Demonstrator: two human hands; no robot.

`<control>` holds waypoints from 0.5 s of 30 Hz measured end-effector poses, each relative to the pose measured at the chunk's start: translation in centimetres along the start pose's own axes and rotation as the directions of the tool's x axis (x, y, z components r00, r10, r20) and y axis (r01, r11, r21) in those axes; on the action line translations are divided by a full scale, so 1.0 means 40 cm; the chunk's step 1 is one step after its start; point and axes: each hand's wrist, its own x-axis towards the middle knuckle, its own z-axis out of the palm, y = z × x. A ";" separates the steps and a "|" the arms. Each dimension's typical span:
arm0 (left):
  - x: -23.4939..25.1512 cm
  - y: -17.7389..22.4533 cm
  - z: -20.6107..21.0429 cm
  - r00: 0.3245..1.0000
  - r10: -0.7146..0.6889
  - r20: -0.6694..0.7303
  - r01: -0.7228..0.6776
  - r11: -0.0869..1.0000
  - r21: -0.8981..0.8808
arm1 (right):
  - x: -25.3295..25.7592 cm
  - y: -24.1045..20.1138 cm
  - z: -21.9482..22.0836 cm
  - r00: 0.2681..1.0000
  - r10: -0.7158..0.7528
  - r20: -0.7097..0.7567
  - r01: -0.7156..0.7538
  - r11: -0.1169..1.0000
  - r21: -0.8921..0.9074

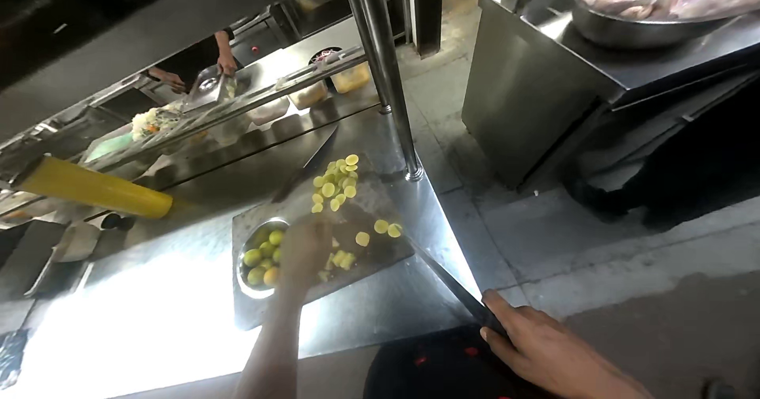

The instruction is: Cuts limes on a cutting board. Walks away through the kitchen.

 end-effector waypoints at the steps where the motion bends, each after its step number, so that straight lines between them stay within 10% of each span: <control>1: -0.010 0.015 -0.031 0.999 -0.026 0.018 0.024 0.995 0.096 | -0.001 -0.001 -0.001 1.000 0.004 -0.002 -0.004 1.000 0.005; 7: 0.007 -0.020 -0.084 0.842 -0.265 0.470 0.037 0.898 0.439 | 0.008 0.006 -0.001 1.000 -0.011 -0.018 0.012 1.000 0.010; 15: 0.027 0.027 -0.030 0.968 0.015 0.249 -0.052 0.988 0.144 | 0.011 0.026 0.004 0.996 -0.001 -0.093 0.006 0.999 0.053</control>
